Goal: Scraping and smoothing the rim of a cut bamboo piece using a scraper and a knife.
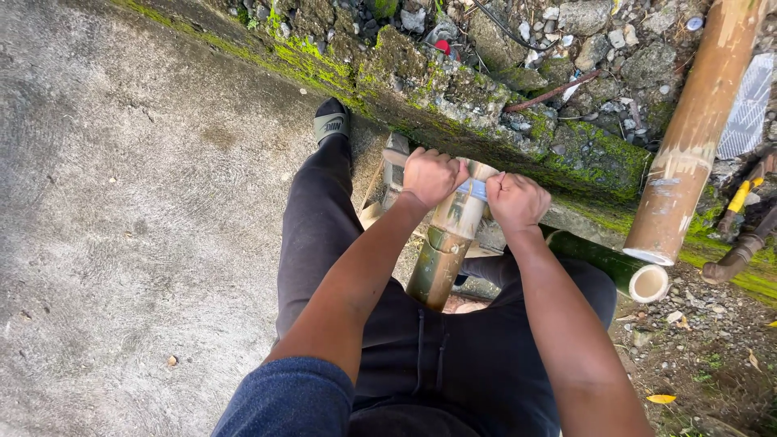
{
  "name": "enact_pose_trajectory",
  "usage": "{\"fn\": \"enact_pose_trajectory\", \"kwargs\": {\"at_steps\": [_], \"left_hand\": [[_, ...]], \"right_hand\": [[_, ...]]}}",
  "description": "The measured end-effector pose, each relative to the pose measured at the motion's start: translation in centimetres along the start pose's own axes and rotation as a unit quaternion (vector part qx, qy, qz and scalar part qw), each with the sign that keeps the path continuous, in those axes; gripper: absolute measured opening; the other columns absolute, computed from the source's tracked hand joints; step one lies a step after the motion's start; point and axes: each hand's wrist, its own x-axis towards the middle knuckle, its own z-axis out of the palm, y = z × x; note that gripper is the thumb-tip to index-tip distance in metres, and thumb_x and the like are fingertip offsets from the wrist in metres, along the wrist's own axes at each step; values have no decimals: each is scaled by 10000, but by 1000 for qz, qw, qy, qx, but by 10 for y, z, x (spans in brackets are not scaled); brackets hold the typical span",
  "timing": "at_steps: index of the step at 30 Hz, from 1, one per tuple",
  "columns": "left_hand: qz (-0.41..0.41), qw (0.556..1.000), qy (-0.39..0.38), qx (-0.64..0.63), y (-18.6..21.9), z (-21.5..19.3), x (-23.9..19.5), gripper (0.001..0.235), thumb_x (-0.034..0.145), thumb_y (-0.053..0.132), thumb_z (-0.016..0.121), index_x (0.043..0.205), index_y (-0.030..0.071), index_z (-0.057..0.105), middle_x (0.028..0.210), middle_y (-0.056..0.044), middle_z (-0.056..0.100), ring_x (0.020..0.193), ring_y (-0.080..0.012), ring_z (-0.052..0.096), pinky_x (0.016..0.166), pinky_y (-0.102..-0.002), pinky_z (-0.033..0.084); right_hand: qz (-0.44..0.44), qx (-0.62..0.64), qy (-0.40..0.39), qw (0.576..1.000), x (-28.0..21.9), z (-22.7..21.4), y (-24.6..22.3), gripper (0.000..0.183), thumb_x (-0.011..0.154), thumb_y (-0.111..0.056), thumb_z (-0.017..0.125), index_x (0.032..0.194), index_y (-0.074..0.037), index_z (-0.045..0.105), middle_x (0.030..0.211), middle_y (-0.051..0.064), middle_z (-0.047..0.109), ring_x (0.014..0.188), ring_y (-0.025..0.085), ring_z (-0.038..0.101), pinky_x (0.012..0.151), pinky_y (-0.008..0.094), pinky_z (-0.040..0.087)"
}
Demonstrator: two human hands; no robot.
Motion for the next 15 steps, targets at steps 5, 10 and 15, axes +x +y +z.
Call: {"fn": "enact_pose_trajectory", "kwargs": {"at_steps": [5,10,15], "left_hand": [[-7,1000,12,-2,6,-8,-13,381,940,316,648,596,152,634,629,-21,666,621,-220,621,648,-403,455],[-10,1000,19,-4,10,-14,-24,374,945,305,647,605,149,642,631,-20,662,622,-221,621,651,-398,456],[-17,1000,-3,-3,14,-25,-42,377,957,302,622,617,142,652,631,-30,661,617,-232,632,685,-408,477]], "right_hand": [[4,-7,-7,1000,-9,-6,-8,350,916,-201,621,583,-97,587,610,84,618,525,288,619,500,427,465],[2,-9,-14,1000,-19,-12,-15,353,915,-203,617,578,-104,582,616,82,624,543,288,627,501,433,458],[7,-2,-11,1000,-33,-20,-29,352,916,-205,617,583,-99,583,642,91,647,560,293,640,521,430,493]]}}
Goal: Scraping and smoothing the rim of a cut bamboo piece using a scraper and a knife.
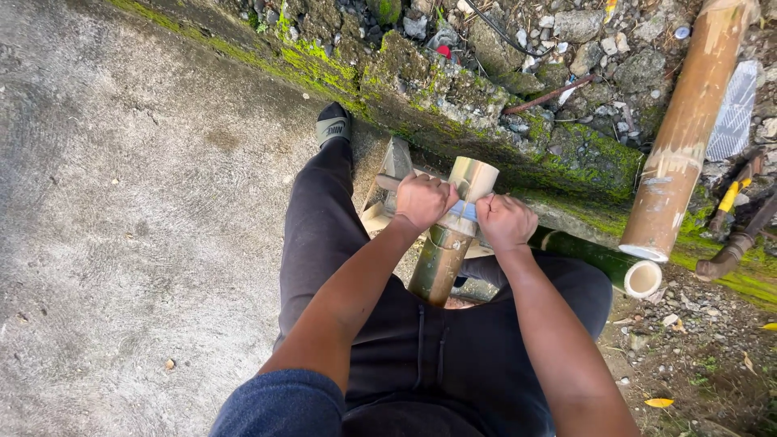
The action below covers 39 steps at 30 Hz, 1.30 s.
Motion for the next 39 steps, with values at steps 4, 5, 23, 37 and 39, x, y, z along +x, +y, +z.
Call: {"fn": "enact_pose_trajectory", "kwargs": {"at_steps": [4,5,23,37,39], "left_hand": [[-15,999,-32,-12,1,-3,-18,418,969,308,615,584,147,644,628,-35,668,612,-245,638,668,-418,480],[-12,999,-44,-3,0,-2,-17,411,974,315,612,602,146,653,624,-39,666,609,-249,635,682,-421,487],[59,997,-22,50,-23,59,97,440,969,379,599,587,172,664,625,-13,673,649,-210,644,698,-388,464],[37,999,-29,15,-20,62,103,439,971,361,597,586,166,675,623,-14,676,674,-212,651,717,-392,463],[43,999,3,28,-19,59,102,422,954,358,603,585,167,675,629,-13,675,673,-216,642,715,-393,465]], "right_hand": [[-2,10,-9,1000,-19,5,0,349,901,-209,623,574,-92,594,621,98,641,546,294,640,505,439,489],[1,2,-10,1000,-19,6,0,349,906,-209,622,578,-92,597,619,99,638,549,297,639,515,439,494],[69,-15,57,996,56,41,53,351,960,-224,616,639,-90,661,637,122,640,516,319,604,508,449,483],[41,-16,61,997,66,40,61,329,961,-177,650,647,-80,635,632,114,610,517,307,585,503,426,463],[31,-4,58,998,66,40,64,371,958,-171,650,604,-78,590,611,112,598,527,302,601,488,430,449]]}}
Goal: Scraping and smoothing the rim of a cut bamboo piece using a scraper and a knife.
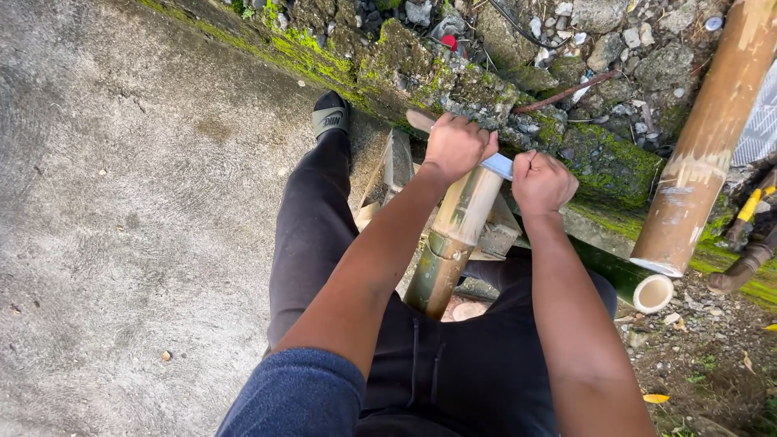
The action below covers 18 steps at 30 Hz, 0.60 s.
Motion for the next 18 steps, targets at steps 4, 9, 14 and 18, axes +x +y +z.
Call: {"fn": "enact_pose_trajectory", "kwargs": {"at_steps": [4,9,14,18], "left_hand": [[-1,1000,4,-7,0,0,-1,424,959,354,610,585,164,672,635,-15,676,673,-219,635,722,-392,468],[-1,1000,26,-16,3,-4,-1,416,955,346,621,586,159,665,640,-23,674,667,-220,628,724,-394,473],[-7,1000,17,-10,7,-7,-9,412,943,340,634,574,159,650,620,-26,663,642,-223,617,679,-397,457],[-6,1000,15,-14,10,-13,-22,409,951,325,651,582,149,636,611,-19,650,622,-215,597,677,-393,452]], "right_hand": [[-5,1,2,1000,-1,1,1,359,950,-170,651,606,-84,595,621,107,614,533,305,609,488,433,451],[-3,-2,-6,1000,-2,3,4,322,940,-176,657,635,-79,622,637,118,621,537,314,613,510,427,475],[-20,17,-4,1000,-8,0,2,317,942,-175,648,641,-79,629,660,111,647,551,312,627,515,429,479],[-33,4,-7,999,-20,-1,2,306,945,-180,644,656,-81,634,661,106,648,547,302,621,522,424,478]]}}
